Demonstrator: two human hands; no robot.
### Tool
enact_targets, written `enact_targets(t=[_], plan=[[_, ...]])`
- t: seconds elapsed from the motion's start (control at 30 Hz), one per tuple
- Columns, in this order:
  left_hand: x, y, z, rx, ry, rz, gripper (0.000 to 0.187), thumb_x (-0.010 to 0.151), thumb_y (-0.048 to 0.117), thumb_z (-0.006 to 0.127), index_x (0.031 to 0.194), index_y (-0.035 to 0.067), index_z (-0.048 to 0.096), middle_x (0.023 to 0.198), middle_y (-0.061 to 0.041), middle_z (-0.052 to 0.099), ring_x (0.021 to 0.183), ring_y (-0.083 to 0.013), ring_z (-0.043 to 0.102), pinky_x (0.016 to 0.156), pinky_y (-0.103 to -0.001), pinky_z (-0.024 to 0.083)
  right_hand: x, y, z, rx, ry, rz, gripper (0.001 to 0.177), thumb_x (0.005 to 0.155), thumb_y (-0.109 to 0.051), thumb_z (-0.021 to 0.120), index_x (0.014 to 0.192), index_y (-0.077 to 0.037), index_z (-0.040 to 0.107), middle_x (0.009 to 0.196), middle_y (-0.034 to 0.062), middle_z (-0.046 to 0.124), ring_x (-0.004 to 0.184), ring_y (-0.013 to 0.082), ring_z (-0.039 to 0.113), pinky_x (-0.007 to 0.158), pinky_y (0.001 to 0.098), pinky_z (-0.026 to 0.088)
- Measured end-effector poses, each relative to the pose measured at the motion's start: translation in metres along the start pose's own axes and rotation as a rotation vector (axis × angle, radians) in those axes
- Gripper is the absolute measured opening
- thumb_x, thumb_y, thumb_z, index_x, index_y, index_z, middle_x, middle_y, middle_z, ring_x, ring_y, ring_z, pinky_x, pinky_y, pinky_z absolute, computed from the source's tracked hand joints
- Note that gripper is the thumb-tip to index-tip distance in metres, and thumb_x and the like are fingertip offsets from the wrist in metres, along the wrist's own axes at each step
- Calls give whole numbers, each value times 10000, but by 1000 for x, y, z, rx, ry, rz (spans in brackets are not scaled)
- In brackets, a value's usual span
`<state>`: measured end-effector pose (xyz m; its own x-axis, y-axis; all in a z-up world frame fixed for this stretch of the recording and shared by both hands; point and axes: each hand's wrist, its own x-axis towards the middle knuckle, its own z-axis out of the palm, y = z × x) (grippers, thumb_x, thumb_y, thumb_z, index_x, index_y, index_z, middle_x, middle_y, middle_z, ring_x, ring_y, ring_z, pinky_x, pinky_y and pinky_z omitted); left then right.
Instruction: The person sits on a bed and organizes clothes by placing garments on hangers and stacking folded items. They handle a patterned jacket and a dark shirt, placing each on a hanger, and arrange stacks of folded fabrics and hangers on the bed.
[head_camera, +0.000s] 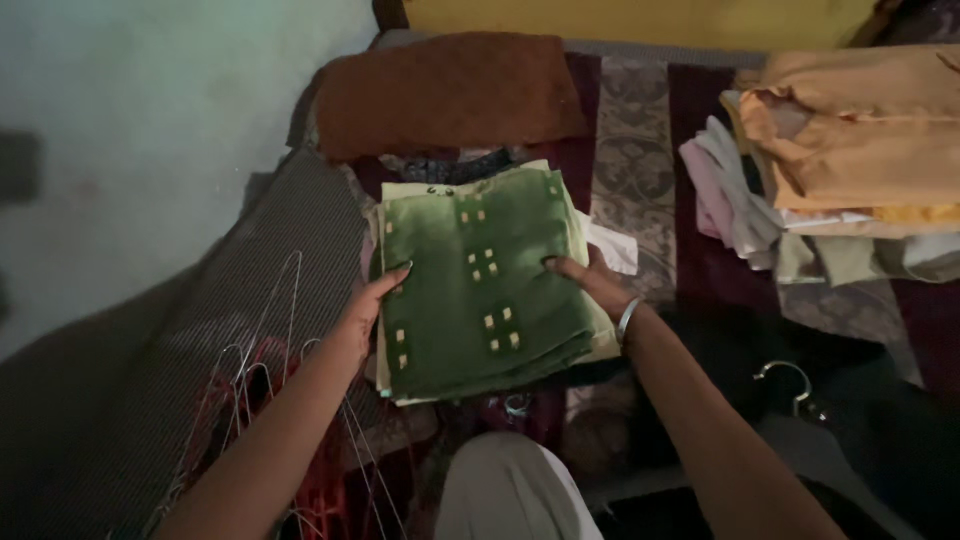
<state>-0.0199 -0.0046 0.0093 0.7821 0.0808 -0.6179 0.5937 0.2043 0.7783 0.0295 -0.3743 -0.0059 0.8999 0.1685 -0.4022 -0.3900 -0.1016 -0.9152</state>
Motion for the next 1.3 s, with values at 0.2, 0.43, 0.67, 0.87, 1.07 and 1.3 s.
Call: enact_targets(t=[0.2,0.43,0.67,0.87,1.07,1.3], plan=[[-1,-51,21,351,122,38,878,837,570,814,1531,117,525,1506,-123,489,1299,-267,460,1084,-518,330,0,72,-33,38,-201,115,931,808,-586,688,1557,-64,503,1432,145,621,1222,266,647,1010,434,537],[-8,-52,37,356,232,205,1159,574,654,830,1500,53,476,1503,-209,559,1383,-385,581,1113,-567,477,-12,103,-44,327,-180,258,708,878,-481,633,1465,-96,535,1340,167,661,1125,323,668,930,459,547],[-3,-52,29,311,86,-122,1035,818,776,554,1624,183,292,1714,-114,147,1586,-326,118,1239,-636,117,5,113,-59,260,-190,225,723,863,-490,664,1456,-94,549,1303,171,674,1088,319,682,908,467,558],[-30,-98,-17,604,356,51,678,1142,503,282,1435,-62,514,1445,-387,472,1337,-561,428,1097,-616,368,40,124,-74,189,-175,177,735,915,-513,655,1501,-85,535,1384,161,612,1164,316,604,968,473,483],[-71,-178,-49,1318,530,993,518,880,92,539,1385,-20,560,1391,-257,581,1286,-425,538,1079,-455,437,55,146,-97,58,-174,126,736,950,-511,639,1519,-57,530,1454,162,574,1262,333,540,1048,478,415],[-166,-170,-116,1409,1099,591,562,936,369,602,1300,-59,579,1313,-289,581,1227,-428,517,1045,-545,420,0,23,-61,-353,92,-203,629,957,-369,672,1465,-12,573,1412,186,643,1213,317,623,1000,431,474]])
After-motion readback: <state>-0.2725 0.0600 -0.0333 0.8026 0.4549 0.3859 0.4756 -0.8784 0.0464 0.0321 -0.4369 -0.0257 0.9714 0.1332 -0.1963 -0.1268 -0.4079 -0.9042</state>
